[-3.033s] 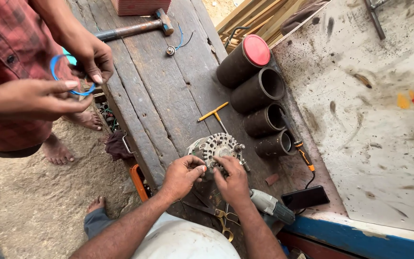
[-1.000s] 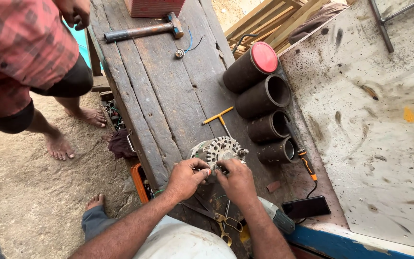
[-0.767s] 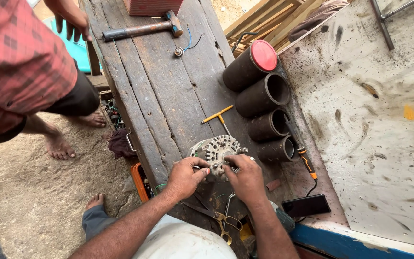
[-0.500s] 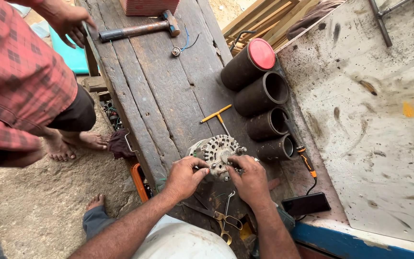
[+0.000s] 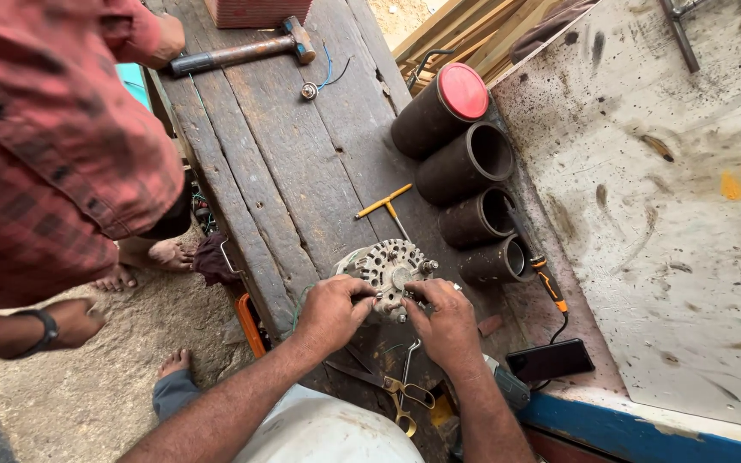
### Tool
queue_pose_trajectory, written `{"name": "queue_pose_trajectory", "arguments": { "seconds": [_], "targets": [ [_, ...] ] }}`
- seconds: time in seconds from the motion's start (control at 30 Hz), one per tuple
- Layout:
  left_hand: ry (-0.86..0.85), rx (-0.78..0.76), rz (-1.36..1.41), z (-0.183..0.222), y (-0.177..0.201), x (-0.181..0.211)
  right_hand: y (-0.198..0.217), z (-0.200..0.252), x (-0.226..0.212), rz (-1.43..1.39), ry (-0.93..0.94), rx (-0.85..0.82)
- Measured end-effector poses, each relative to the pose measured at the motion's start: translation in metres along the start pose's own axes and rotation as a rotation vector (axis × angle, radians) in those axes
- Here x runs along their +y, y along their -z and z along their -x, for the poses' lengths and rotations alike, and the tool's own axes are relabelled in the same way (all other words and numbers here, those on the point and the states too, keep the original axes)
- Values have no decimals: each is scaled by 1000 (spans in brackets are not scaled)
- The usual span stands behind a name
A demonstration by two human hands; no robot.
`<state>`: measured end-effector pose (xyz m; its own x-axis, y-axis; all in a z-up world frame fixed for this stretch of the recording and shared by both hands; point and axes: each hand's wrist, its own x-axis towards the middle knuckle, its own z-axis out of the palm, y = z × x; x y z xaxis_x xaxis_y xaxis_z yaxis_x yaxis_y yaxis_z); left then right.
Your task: The person is repairing a vehicle alternator by connecting wires and assembling components at a workbench.
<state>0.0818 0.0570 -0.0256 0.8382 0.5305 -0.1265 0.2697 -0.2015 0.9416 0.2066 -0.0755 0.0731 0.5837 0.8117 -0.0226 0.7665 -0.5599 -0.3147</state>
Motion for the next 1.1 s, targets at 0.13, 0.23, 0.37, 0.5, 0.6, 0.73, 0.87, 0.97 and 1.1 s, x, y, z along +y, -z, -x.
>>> {"name": "queue_pose_trajectory", "arguments": {
  "seconds": [0.13,0.23,0.37,0.5,0.6,0.73,0.87,0.97,1.1],
  "targets": [
    [13,20,61,3,-1,-4,7,3,-8,-12,-18,-1],
    [75,-1,89,10,6,-1,8,11,-8,-64,-60,-26],
    [56,6,119,24,13,-12,-14,39,25,-397,-171,-63],
    [78,-29,204,42,14,-29,-87,92,97,-1442,-418,-153],
    [220,-106,245,50,10,-41,-153,131,140,-1883,-558,-167],
    [273,-171,283,64,-10,-52,-195,171,163,-2189,-723,-69],
    [249,-216,204,62,-8,-39,-191,156,152,-2275,-641,-91],
    [241,-242,138,63,-12,-31,-189,145,154,-2228,-652,-116],
    [331,-310,197,64,-13,-16,-175,131,139,-2080,-658,-129]
  ]
}}
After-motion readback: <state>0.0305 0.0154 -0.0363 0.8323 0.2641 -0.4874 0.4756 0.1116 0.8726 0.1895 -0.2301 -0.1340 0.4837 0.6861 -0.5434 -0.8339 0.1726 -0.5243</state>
